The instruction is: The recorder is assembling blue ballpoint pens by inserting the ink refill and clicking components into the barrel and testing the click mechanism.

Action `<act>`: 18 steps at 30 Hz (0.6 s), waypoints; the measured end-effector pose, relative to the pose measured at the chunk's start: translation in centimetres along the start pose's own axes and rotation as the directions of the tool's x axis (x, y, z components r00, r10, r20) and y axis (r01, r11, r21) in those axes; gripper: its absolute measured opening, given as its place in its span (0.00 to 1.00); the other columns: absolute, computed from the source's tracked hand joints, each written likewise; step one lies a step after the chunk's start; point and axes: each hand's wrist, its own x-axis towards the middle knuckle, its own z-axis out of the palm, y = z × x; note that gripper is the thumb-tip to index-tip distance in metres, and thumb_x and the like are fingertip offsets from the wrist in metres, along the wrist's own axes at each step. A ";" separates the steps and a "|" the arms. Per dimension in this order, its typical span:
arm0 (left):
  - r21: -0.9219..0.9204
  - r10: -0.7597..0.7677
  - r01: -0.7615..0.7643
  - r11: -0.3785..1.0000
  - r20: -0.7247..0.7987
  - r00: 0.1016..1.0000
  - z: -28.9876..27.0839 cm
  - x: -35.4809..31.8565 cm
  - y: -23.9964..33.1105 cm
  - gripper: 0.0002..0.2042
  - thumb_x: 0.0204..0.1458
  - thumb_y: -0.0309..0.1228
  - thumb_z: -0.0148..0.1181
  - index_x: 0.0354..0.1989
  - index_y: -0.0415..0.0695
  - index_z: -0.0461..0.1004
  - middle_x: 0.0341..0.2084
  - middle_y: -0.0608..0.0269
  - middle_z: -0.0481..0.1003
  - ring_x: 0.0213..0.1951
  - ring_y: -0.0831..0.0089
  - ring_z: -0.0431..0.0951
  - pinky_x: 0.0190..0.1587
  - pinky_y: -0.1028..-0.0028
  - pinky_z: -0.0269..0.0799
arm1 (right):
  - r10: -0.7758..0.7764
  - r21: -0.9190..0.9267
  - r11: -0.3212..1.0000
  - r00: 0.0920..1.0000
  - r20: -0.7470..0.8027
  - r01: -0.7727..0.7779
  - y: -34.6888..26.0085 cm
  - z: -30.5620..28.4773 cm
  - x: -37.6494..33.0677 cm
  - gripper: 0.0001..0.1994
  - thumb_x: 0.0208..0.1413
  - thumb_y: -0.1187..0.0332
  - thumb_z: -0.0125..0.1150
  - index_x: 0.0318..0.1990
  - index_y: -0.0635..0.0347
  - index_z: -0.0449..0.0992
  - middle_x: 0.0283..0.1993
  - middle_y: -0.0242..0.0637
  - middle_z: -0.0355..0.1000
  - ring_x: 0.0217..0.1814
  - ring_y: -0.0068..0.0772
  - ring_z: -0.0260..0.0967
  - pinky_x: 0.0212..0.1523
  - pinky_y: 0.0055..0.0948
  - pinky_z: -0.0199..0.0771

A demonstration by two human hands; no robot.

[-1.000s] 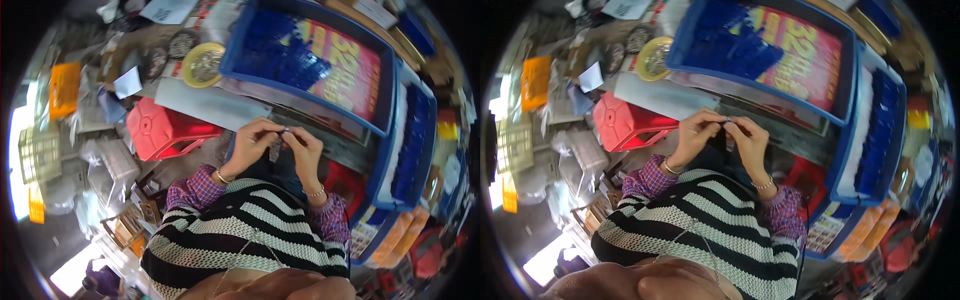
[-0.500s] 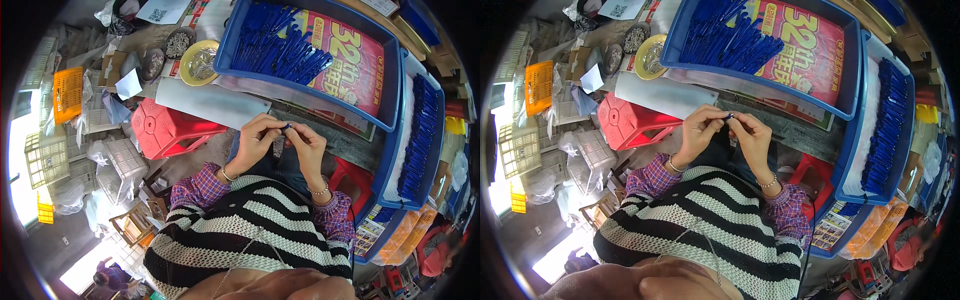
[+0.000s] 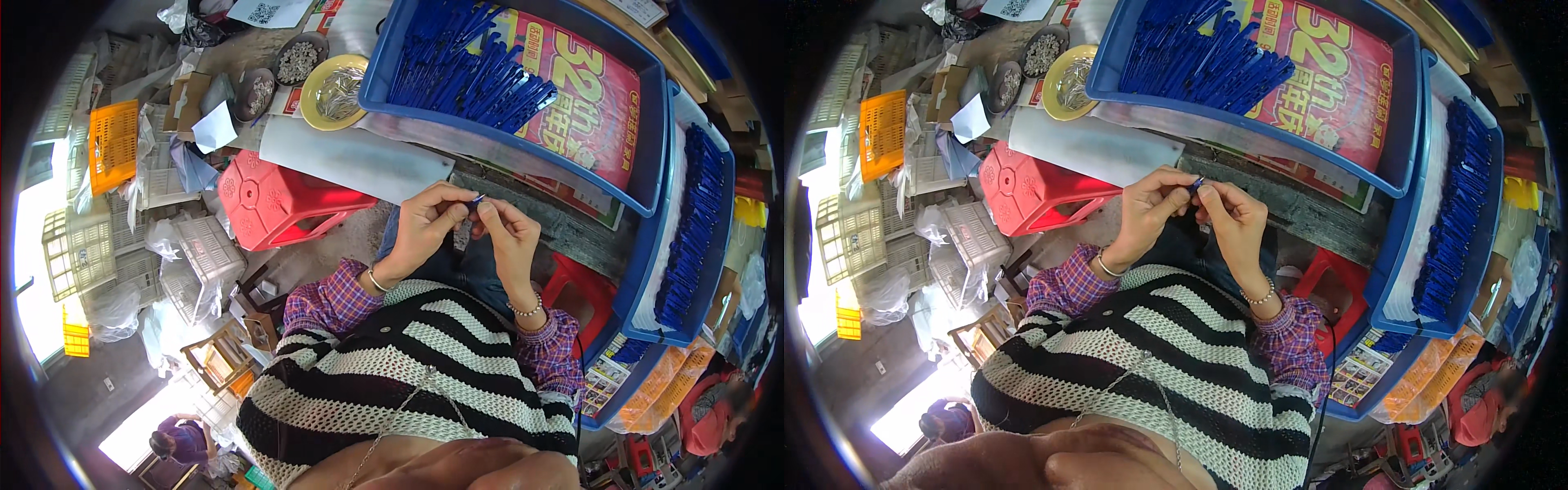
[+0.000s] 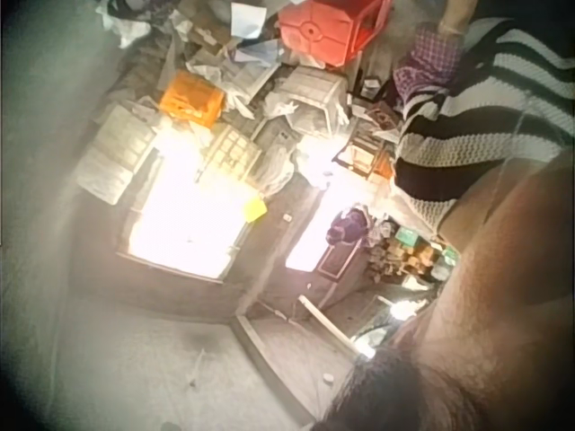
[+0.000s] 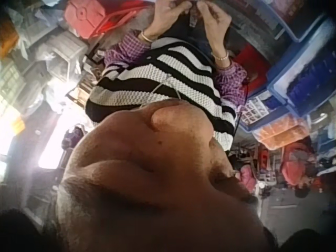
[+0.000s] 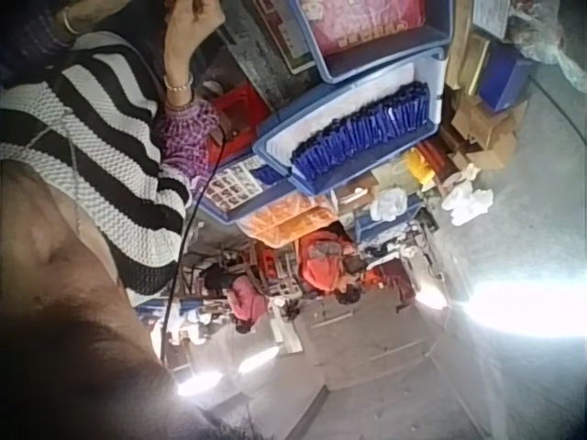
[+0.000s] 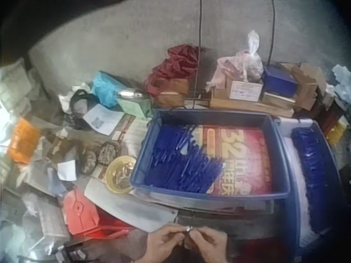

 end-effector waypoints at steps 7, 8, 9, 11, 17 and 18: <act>-0.008 0.029 -0.029 1.000 0.015 0.999 -0.2 0.0 -0.5 0.09 0.52 0.16 0.52 0.40 0.36 0.73 0.31 0.66 0.69 0.27 0.83 0.68 0.29 0.84 0.65 | 0.053 0.012 0.998 0.997 0.047 -0.054 -0.2 -0.5 0.4 0.09 0.56 0.70 0.56 0.36 0.69 0.77 0.27 0.34 0.73 0.23 0.17 0.66 0.25 0.17 0.67; -0.004 0.031 -0.031 1.000 0.011 0.999 -0.2 0.0 -0.5 0.08 0.52 0.16 0.52 0.40 0.36 0.73 0.31 0.65 0.69 0.27 0.83 0.69 0.29 0.84 0.65 | 0.058 0.002 0.998 0.997 0.053 -0.059 -0.3 -0.4 0.4 0.09 0.56 0.70 0.56 0.36 0.69 0.77 0.27 0.34 0.73 0.23 0.17 0.66 0.25 0.17 0.67; -0.004 0.031 -0.031 1.000 0.010 0.999 -0.2 0.0 -0.5 0.08 0.52 0.16 0.52 0.40 0.36 0.73 0.31 0.65 0.69 0.27 0.83 0.69 0.29 0.84 0.65 | 0.059 0.002 0.998 0.997 0.054 -0.059 -0.2 -0.4 0.3 0.09 0.56 0.70 0.56 0.36 0.69 0.77 0.27 0.34 0.73 0.23 0.17 0.66 0.25 0.17 0.67; -0.006 0.011 -0.011 1.000 0.011 1.000 -0.3 0.0 -0.4 0.08 0.52 0.17 0.52 0.40 0.36 0.73 0.32 0.65 0.69 0.27 0.83 0.69 0.29 0.83 0.65 | 0.019 -0.038 0.999 0.999 0.045 -0.017 -0.1 -0.3 0.3 0.09 0.56 0.71 0.55 0.35 0.69 0.77 0.27 0.34 0.73 0.23 0.17 0.67 0.25 0.16 0.67; -0.030 -0.001 0.002 1.000 0.023 1.000 -0.3 0.0 -0.2 0.08 0.52 0.17 0.52 0.40 0.36 0.73 0.31 0.65 0.69 0.27 0.83 0.69 0.29 0.83 0.65 | -0.052 -0.141 0.988 0.995 0.084 0.064 -0.3 -0.5 0.4 0.09 0.57 0.71 0.54 0.35 0.69 0.76 0.27 0.33 0.73 0.24 0.17 0.67 0.26 0.16 0.67; -0.030 -0.001 0.002 1.000 0.023 1.000 -0.3 0.0 -0.3 0.08 0.52 0.17 0.52 0.40 0.36 0.73 0.31 0.65 0.69 0.27 0.83 0.69 0.29 0.83 0.65 | -0.052 -0.141 0.988 0.995 0.085 0.064 -0.3 -0.5 0.4 0.09 0.57 0.71 0.54 0.35 0.69 0.76 0.27 0.33 0.73 0.24 0.17 0.67 0.26 0.16 0.67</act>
